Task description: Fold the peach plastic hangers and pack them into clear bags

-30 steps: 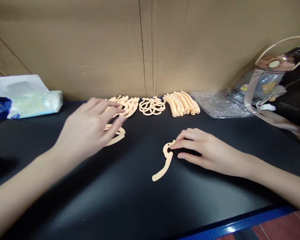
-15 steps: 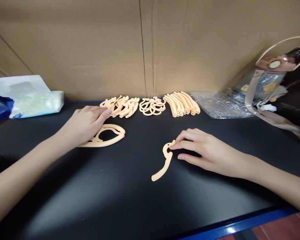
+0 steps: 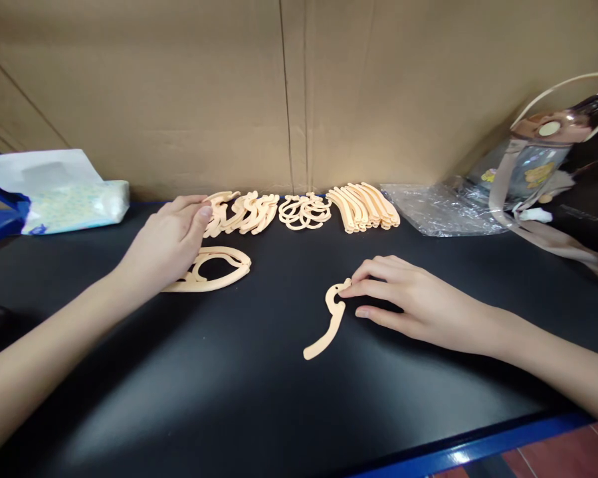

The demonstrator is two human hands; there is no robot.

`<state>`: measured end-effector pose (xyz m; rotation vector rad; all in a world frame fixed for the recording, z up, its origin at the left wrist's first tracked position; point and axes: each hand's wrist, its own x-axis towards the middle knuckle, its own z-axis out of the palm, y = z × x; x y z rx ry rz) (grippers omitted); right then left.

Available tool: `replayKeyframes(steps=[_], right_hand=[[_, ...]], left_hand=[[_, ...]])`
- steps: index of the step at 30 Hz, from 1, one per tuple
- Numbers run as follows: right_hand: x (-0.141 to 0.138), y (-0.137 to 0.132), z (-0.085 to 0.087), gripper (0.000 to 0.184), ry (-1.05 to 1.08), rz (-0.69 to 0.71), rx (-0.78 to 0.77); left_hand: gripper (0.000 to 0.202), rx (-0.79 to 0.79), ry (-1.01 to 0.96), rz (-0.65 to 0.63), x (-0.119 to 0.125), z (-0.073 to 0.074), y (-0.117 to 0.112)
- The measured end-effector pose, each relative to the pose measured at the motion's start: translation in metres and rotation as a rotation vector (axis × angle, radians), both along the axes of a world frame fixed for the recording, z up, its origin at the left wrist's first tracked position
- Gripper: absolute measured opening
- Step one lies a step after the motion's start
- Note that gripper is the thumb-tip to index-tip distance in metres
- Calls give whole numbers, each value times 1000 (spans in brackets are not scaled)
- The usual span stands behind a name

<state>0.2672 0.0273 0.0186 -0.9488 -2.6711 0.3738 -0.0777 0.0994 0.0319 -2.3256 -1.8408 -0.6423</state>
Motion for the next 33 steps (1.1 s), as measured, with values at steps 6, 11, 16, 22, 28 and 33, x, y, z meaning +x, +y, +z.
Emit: replayKeyframes(steps=[6, 11, 16, 22, 28, 33], right_hand=[[-2, -1, 0, 26, 1, 3, 16], [2, 5, 0, 20, 95, -65, 111], [17, 23, 7, 13, 380, -397, 244], [17, 27, 4, 15, 381, -422, 171], [0, 40, 1, 17, 217, -281, 319], [-23, 86, 4, 22, -43, -238, 422]], left_hand=[[53, 184, -70, -77, 11, 4, -9], [40, 452, 37, -353, 31, 4, -34], [38, 583, 302, -789, 49, -2, -70], [35, 603, 430, -1082, 55, -8, -90], [27, 640, 450, -1123, 62, -12, -93], [26, 582, 394, -1130, 69, -17, -95]])
